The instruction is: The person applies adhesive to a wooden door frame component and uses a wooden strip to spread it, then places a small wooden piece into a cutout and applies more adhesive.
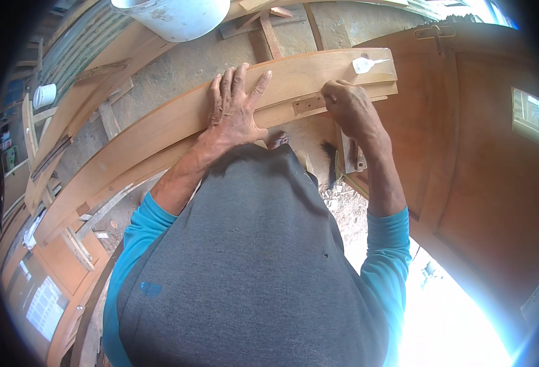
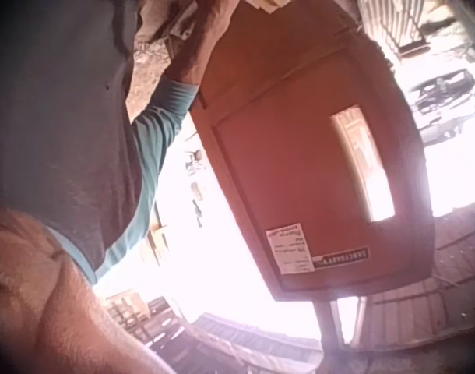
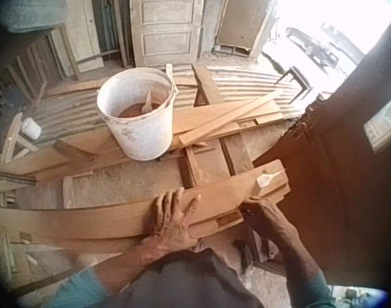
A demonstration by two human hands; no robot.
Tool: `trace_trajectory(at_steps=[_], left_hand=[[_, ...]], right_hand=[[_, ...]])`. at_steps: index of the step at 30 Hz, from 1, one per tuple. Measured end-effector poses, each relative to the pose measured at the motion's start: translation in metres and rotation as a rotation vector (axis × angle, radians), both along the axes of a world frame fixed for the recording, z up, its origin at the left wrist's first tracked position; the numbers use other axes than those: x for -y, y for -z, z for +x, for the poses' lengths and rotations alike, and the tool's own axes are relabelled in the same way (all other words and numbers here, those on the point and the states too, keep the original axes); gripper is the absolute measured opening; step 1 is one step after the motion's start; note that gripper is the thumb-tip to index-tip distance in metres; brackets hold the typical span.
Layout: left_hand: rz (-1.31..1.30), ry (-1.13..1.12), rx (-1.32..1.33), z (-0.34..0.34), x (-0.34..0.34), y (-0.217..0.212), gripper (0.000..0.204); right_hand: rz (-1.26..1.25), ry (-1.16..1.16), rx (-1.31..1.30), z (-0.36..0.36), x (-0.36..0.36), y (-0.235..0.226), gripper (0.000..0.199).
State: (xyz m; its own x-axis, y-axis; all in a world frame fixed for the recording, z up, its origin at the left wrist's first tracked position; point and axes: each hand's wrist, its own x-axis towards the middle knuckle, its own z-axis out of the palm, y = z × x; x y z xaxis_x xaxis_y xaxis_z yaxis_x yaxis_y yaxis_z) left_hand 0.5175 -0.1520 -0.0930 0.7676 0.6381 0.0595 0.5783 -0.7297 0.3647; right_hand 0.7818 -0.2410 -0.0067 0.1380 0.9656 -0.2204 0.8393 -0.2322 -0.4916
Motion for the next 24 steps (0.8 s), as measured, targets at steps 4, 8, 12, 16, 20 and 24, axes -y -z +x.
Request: trace_trajectory(at_steps=[4, 8, 12, 16, 20, 24], left_hand=[[0.003, 0.011, -0.008, 0.000, -0.001, 0.000, 0.129], [-0.032, 0.004, -0.006, 0.000, -0.001, -0.003, 0.131], [-0.042, 0.006, 0.006, 0.000, -0.001, -0.004, 0.132], [-0.047, 0.007, -0.019, 0.000, -0.001, -0.005, 0.133], [-0.063, 0.009, -0.032, 0.000, -0.001, -0.005, 0.132], [-0.053, 0.003, -0.012, 0.000, -0.001, -0.005, 0.131]], right_hand=[[0.014, -0.011, 0.035, 0.001, 0.004, 0.003, 0.012], [0.012, -0.042, -0.083, -0.024, 0.001, 0.002, 0.010], [-0.007, -0.014, -0.076, -0.030, 0.002, 0.004, 0.011], [0.027, 0.097, -0.022, -0.011, 0.009, 0.003, 0.011], [-0.010, 0.115, -0.001, -0.006, 0.010, -0.001, 0.011], [0.018, 0.090, -0.013, 0.004, 0.011, 0.003, 0.011]])
